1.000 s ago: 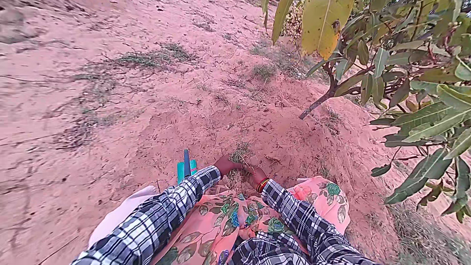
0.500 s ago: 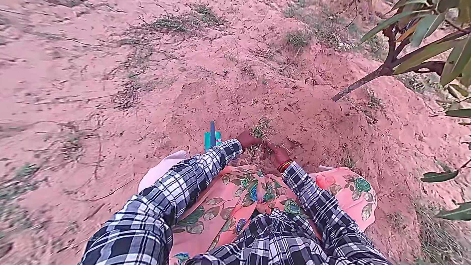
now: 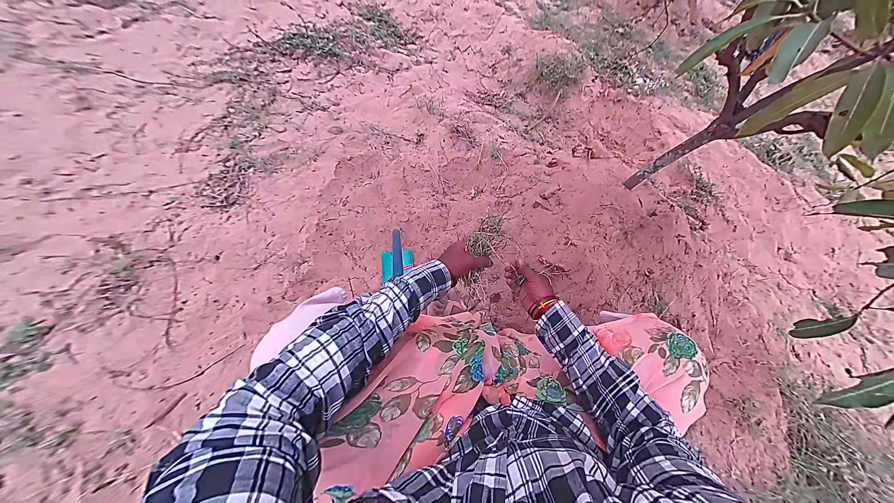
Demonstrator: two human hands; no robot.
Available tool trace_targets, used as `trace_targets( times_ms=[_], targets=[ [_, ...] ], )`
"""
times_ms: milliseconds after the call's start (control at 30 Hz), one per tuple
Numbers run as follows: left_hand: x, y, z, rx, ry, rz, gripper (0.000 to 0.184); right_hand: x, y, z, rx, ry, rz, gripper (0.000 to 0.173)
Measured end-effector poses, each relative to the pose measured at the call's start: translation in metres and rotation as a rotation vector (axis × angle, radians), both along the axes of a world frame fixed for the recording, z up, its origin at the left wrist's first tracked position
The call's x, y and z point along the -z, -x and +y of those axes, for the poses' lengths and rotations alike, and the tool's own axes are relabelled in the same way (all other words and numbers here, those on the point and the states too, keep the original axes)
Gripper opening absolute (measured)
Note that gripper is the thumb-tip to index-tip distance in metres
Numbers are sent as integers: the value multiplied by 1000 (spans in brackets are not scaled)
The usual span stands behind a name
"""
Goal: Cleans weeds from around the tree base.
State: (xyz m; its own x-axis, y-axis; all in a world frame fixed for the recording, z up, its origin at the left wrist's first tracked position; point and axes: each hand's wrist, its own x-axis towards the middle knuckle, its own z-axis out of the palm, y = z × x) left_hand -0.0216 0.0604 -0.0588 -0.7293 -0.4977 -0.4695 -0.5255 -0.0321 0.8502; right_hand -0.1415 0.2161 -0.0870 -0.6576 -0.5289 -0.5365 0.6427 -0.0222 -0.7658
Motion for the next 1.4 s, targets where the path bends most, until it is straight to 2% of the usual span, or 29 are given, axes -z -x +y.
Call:
trace_targets(
  times_ms=[100,200,267,400,500,567,667,967,1167,1333,1400],
  targets=[
    [-2,1,1,22,38,-22,53,-2,3,0,55,-7,-9,19],
    [3,1,12,63,71,55,52,0,-6,-1,33,-40,-69,22],
    [-1,0,21,107,50,88,57,-6,-16,-1,-7,-81,-116,27],
    [21,6,21,210,170,71,68,-2,-26,0,-117,-113,-139,27],
    [21,7,24,266,199,61,80,3,-34,3,-250,-172,-87,29],
    [19,7,28,293,200,47,84,12,-40,7,-334,-151,-35,24],
    [11,5,32,331,192,-21,82,13,-48,12,-397,-103,4,23],
    [9,7,29,360,224,-67,75,8,-49,7,-385,-75,-46,29],
    [24,12,32,293,220,-5,69,3,-44,6,-345,-40,-122,24],
    [10,12,34,281,299,63,68,0,-31,7,-285,26,-235,22],
    [11,12,31,293,316,114,66,-5,-28,9,-295,64,-251,27]
  ],
)
